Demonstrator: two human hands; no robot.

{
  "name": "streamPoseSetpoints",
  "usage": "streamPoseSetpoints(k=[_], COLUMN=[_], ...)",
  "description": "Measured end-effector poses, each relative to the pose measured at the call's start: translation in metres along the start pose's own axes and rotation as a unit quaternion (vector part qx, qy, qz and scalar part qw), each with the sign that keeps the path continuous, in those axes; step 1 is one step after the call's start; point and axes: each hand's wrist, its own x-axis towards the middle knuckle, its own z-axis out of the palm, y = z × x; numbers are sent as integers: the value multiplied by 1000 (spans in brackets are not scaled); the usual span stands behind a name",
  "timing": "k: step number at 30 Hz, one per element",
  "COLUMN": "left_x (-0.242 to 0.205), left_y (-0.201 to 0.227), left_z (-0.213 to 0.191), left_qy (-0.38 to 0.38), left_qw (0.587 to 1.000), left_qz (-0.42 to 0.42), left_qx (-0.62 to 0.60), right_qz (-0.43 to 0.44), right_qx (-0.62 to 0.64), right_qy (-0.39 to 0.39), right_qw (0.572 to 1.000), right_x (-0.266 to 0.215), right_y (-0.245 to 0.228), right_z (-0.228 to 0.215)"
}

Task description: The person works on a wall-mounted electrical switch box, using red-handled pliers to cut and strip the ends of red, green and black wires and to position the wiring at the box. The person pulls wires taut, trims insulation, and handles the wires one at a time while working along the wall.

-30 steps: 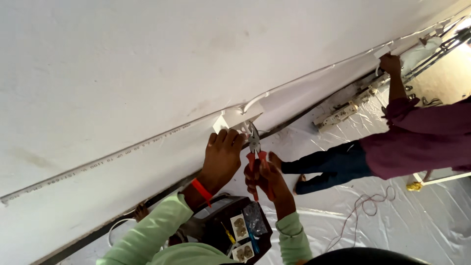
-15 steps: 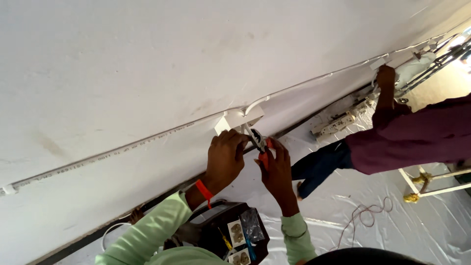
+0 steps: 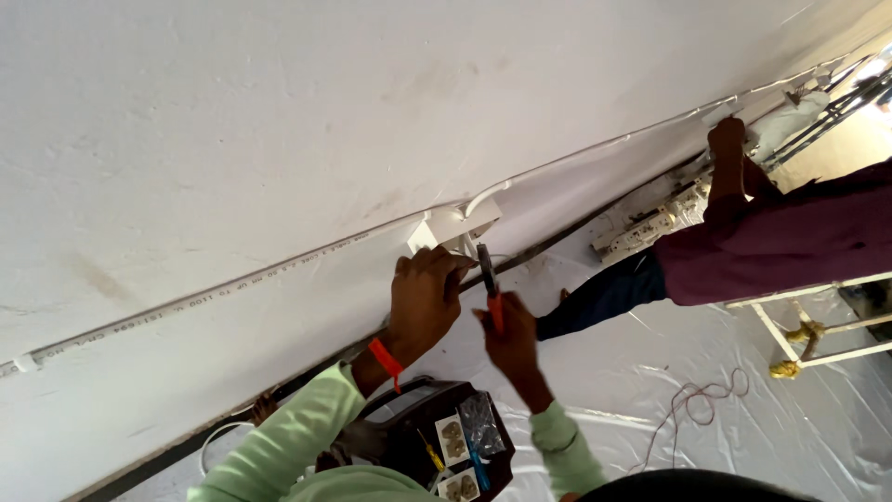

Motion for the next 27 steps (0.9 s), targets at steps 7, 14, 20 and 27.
streamPoseSetpoints(k=[7,14,20,27], left_x=[3,-30,-66,-109], left_y=[-10,-29,-42,-49], left_z=[6,10,9,0], left_qy=[25,-28,-88,-114], left_qw=[997,997,939,884], left_qz=[34,-41,-208,-305], left_qx=[64,-59,-260,-335], right_qz=[497,517,466,274], right_qx=[393,357,286,334], right_qy=[-63,-29,-121,-20], right_qw=[771,777,828,902], right_x=[-115,-215,-199,-132], right_y=[-24,-14,-38,-59], right_z=[12,14,3,-6])
